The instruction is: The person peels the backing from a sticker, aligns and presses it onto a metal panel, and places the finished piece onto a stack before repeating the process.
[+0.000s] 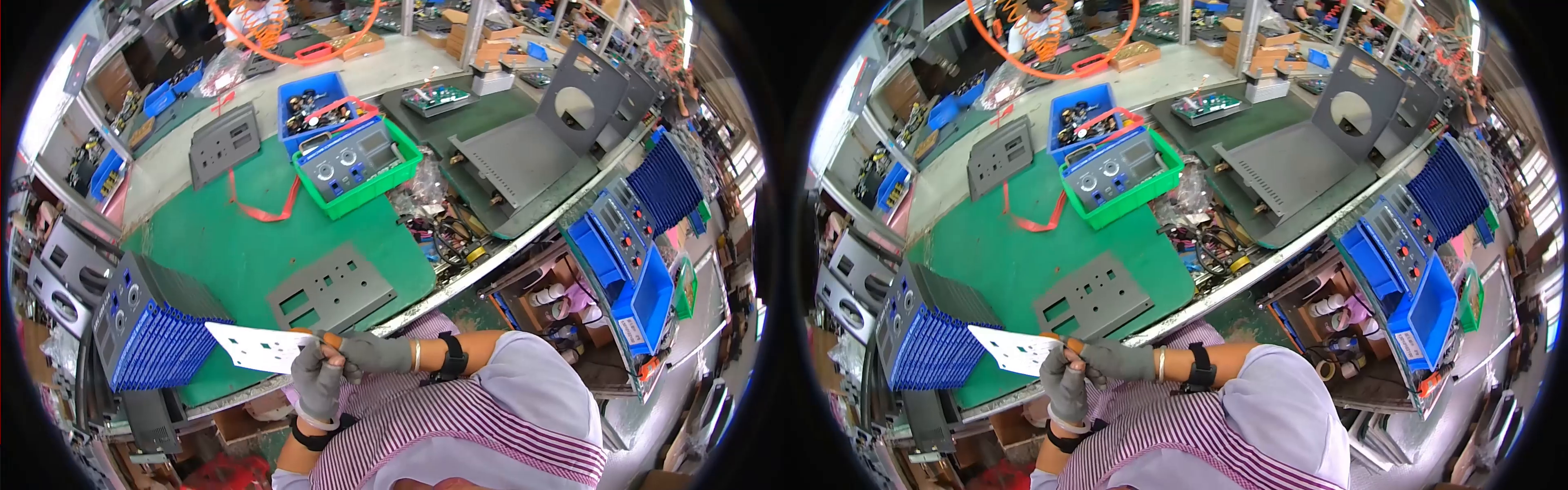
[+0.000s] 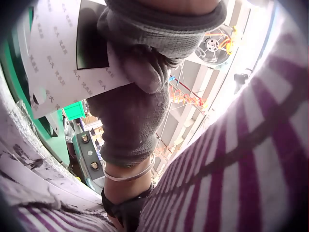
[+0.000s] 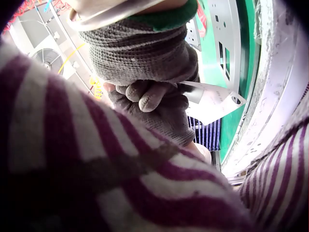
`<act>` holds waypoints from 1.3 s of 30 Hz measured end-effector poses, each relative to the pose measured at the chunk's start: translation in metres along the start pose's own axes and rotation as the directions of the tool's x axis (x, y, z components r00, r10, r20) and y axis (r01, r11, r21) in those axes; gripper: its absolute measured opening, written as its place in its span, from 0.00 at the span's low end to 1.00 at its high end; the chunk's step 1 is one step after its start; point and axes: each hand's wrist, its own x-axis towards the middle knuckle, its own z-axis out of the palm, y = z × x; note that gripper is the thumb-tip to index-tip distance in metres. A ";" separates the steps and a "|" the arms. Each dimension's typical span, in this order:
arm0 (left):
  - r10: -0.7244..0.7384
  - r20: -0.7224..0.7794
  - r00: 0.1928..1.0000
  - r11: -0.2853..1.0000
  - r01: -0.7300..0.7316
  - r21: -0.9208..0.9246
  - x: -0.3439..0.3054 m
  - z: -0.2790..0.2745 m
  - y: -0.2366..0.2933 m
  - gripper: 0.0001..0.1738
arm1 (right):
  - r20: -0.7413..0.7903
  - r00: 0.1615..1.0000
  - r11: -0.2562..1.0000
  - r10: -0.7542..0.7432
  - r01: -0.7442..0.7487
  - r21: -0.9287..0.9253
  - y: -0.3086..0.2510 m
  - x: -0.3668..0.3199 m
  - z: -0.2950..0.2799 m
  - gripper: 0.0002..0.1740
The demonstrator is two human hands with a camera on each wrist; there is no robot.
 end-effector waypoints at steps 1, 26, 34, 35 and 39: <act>-0.026 0.036 0.999 0.999 0.027 -0.025 0.001 -0.002 0.000 0.13 | -0.002 1.000 0.998 0.000 0.000 -0.060 -0.002 -0.001 -0.001 0.15; -0.074 0.091 0.993 0.996 0.077 -0.039 0.004 -0.007 0.003 0.08 | -0.147 0.989 0.974 0.033 -0.065 -0.218 -0.002 0.000 0.004 0.22; -0.067 0.089 0.994 0.997 0.070 -0.033 0.005 -0.009 -0.001 0.10 | -0.133 0.985 0.976 0.110 -0.133 -0.174 0.004 0.004 0.001 0.31; -0.066 0.093 0.993 0.997 0.070 -0.036 0.005 -0.009 0.000 0.10 | -0.137 0.984 0.975 0.116 -0.139 -0.175 0.004 0.004 0.001 0.31; -0.057 0.103 0.993 0.998 0.060 -0.019 0.005 -0.009 0.001 0.11 | -0.161 0.979 0.972 0.128 -0.157 -0.178 -0.001 0.003 0.004 0.31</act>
